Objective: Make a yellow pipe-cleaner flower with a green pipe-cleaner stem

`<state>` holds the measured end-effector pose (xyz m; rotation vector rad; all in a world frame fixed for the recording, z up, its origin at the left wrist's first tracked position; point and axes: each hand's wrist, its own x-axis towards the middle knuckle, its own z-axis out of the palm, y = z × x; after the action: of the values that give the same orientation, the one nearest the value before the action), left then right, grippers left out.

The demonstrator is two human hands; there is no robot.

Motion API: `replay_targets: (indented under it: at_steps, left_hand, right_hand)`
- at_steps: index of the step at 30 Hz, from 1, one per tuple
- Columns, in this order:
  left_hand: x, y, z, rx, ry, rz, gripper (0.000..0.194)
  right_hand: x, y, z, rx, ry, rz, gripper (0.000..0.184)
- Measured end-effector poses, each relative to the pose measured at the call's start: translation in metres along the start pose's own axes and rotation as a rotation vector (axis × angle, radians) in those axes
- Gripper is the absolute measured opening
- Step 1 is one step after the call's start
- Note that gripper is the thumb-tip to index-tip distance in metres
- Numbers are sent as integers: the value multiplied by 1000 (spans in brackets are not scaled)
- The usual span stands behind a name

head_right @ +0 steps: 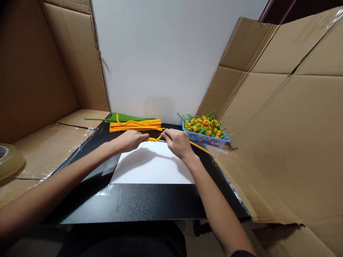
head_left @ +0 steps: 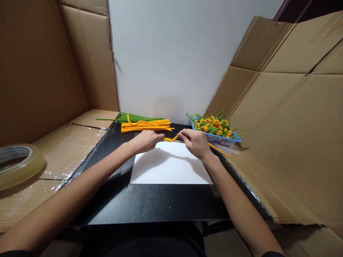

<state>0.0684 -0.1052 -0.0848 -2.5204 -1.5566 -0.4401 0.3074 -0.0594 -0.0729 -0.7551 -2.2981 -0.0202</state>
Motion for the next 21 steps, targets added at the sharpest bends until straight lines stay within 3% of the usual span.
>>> replay_targets:
  at_steps: [3,6,8,11,13,16,19,21]
  left_hand:
    - [-2,3,-11,-52,-75,141,17]
    - [-3,10,-19,-291,-121,201,19]
    - [-2,18,-20,-522,-66,218,29]
    - [1,30,-12,-690,135,145,38]
    - [4,34,-2,-594,232,17,40]
    - [6,30,16,-299,261,-196,41]
    - [5,15,24,-162,206,-213,29]
    - [3,5,21,-87,159,-163,21]
  right_hand:
    - [3,8,-7,182,-98,50,24]
    - [4,16,-7,410,-165,119,27]
    - [5,16,-2,576,-139,180,30]
    - [3,6,7,689,-77,220,33]
    - [1,-5,13,588,-20,182,33]
    - [-4,-16,18,213,64,32,31]
    - [-6,-13,16,-122,106,-88,27]
    - [-6,-7,12,-232,105,-121,24]
